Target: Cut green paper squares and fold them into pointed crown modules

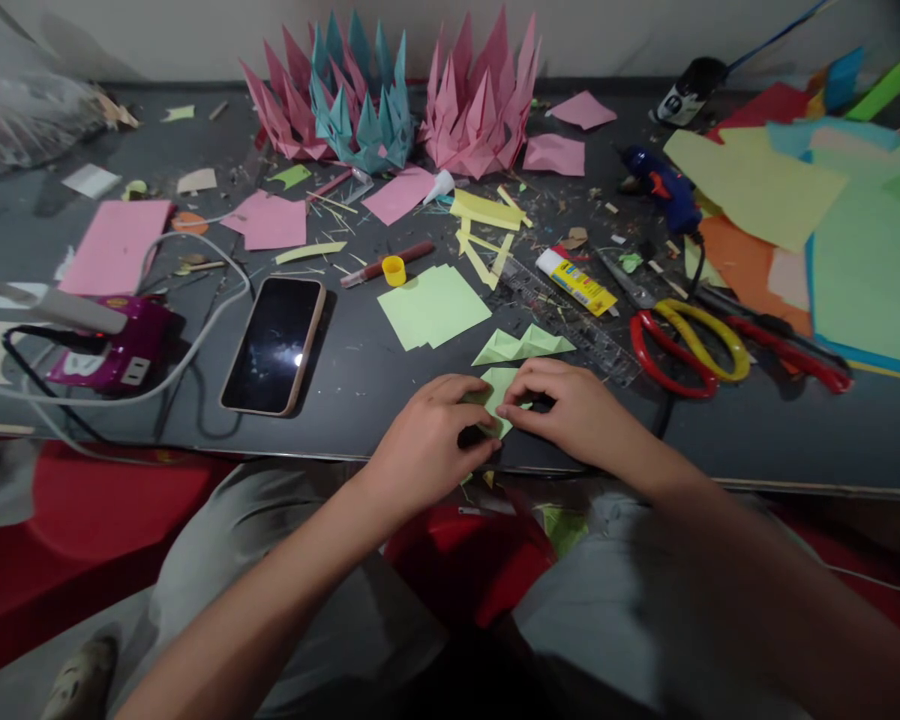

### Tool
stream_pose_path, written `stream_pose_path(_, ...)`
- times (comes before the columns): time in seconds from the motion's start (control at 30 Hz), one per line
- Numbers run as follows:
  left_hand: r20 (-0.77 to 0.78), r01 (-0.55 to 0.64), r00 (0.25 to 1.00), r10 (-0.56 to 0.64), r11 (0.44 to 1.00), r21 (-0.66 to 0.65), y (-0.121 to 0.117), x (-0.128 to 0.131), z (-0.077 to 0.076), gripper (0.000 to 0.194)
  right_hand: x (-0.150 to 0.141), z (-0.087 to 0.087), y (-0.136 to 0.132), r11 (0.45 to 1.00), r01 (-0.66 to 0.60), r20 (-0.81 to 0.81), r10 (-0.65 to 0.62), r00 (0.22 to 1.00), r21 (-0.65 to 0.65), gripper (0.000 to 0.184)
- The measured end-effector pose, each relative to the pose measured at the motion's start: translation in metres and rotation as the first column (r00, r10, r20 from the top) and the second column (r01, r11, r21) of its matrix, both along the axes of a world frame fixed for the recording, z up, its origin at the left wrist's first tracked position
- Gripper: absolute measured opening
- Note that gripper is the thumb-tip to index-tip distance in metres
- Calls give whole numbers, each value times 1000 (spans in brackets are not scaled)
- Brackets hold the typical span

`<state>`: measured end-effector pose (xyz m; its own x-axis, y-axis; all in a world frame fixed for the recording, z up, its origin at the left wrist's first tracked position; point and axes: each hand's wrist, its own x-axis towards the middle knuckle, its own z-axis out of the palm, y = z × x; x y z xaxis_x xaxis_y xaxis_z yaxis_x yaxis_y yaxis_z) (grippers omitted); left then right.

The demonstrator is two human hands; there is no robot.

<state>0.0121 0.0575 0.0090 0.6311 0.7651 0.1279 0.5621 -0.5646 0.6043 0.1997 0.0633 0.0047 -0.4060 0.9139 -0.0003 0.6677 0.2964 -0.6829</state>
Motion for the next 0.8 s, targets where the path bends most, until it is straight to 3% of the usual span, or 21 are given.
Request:
stream_pose_path(0.1,-124,32,992,-11,985,167,-9,4,4,9,-2,1,0,1000,15,7,-15,1000,-5,9)
stream_pose_path(0.2,-320,133,947,-15,926,352,-26,10,9,15,-2,2,-1,1000,10,26,-10,1000,2,11)
stream_pose_path(0.27,-427,197,904,-8,895,400,-38,15,11,23,-1,3,-2,1000,-7,45,6,999,18,9)
stream_pose_path(0.43,-515,151,854,80,908,390,-53,21,13,31,6,1,-3,996,-91,14,91,996,-1,10)
stream_pose_path(0.67,-513,208,858,-8,919,334,-41,16,15,18,19,0,5,999,-46,20,46,999,-10,10)
stream_pose_path(0.8,-394,205,916,-69,927,315,-29,8,11,13,26,2,7,997,-32,-15,31,999,-64,9)
